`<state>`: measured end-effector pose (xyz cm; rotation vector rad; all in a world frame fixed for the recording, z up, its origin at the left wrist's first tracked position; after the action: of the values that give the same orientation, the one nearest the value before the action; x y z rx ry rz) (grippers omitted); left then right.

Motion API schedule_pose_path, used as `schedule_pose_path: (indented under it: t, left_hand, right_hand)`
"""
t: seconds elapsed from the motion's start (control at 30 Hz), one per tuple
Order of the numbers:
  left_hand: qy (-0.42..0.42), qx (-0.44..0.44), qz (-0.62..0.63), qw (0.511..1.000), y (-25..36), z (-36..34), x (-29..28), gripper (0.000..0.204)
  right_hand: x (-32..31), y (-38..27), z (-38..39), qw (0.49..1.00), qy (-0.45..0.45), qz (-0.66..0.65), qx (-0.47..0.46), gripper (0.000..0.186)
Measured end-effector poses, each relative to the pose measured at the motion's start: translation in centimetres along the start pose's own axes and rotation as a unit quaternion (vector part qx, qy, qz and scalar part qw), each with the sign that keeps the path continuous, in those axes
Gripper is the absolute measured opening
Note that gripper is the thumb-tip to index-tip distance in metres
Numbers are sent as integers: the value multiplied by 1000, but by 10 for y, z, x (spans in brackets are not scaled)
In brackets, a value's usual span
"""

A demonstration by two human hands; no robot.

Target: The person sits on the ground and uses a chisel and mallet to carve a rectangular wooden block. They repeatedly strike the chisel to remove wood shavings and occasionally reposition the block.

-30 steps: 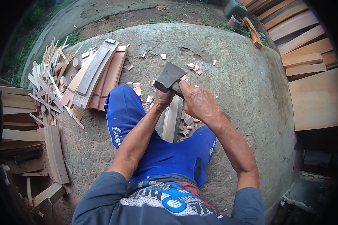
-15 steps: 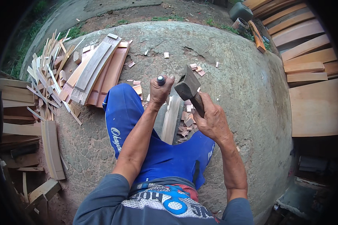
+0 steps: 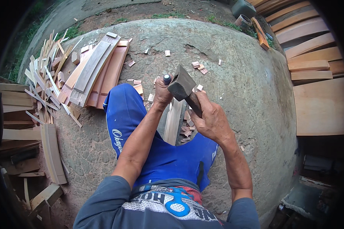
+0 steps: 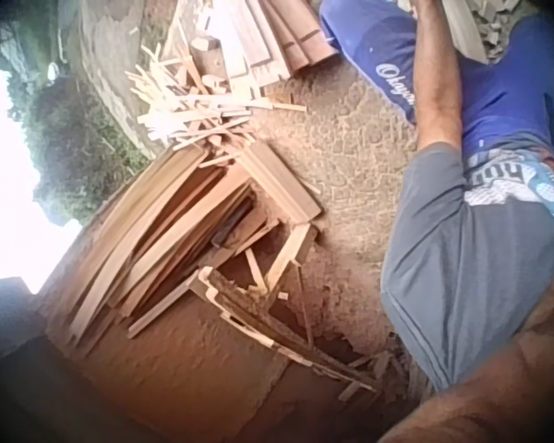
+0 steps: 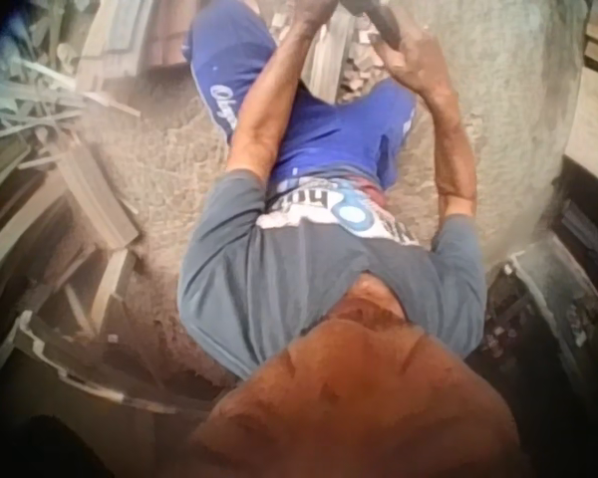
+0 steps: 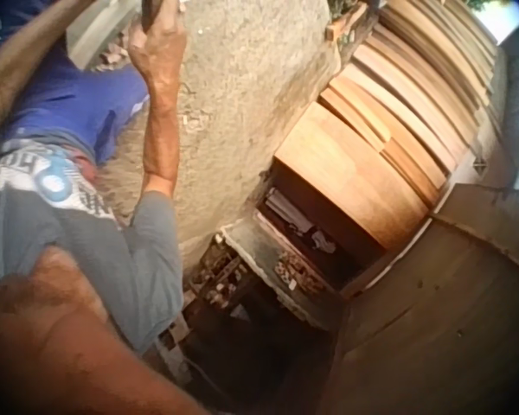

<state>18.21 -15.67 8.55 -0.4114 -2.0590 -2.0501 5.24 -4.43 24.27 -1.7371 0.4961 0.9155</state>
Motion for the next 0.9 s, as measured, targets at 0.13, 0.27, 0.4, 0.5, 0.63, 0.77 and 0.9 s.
schedule_pose_path:
  t: [0.13,0.27,0.4,0.5,0.63,0.77,0.9]
  left_hand:
    - [7,96,-35,995,7,4,3,6]
    - [13,214,-283,935,5,15,15,15]
    - [47,221,-263,938,8,18,11,16]
    - [-48,39,-201,978,-24,8,12,25]
    - [-47,134,-223,965,-22,8,15,18]
    - [-57,30,-18,998,-17,8,16,15]
    - [-56,58,-100,992,-15,10,22,13]
  right_hand:
    - [-20,-37,-22,998,1,43,-55,45]
    - [22,2,-34,952,-131,264,-75,48]
    - [16,-3,-27,976,-78,193,-59,41]
    - [-3,-28,-28,983,-17,158,-88,50]
    - [27,22,-28,965,-96,244,-20,50]
    - [-3,-6,-24,983,-26,170,-63,42]
    - [-9,-18,-25,989,-7,145,-39,34]
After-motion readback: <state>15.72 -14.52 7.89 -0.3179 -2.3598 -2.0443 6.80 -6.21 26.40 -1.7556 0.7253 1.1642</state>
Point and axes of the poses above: each hand's wrist, its own z-axis away from the middle knuckle, its own x-axis out of the palm, y = z × x, the point moved 9 cm from there along -z, towards the middle knuckle, and after that the axes turned 9 degrees about -x, right-handed, at the moved point
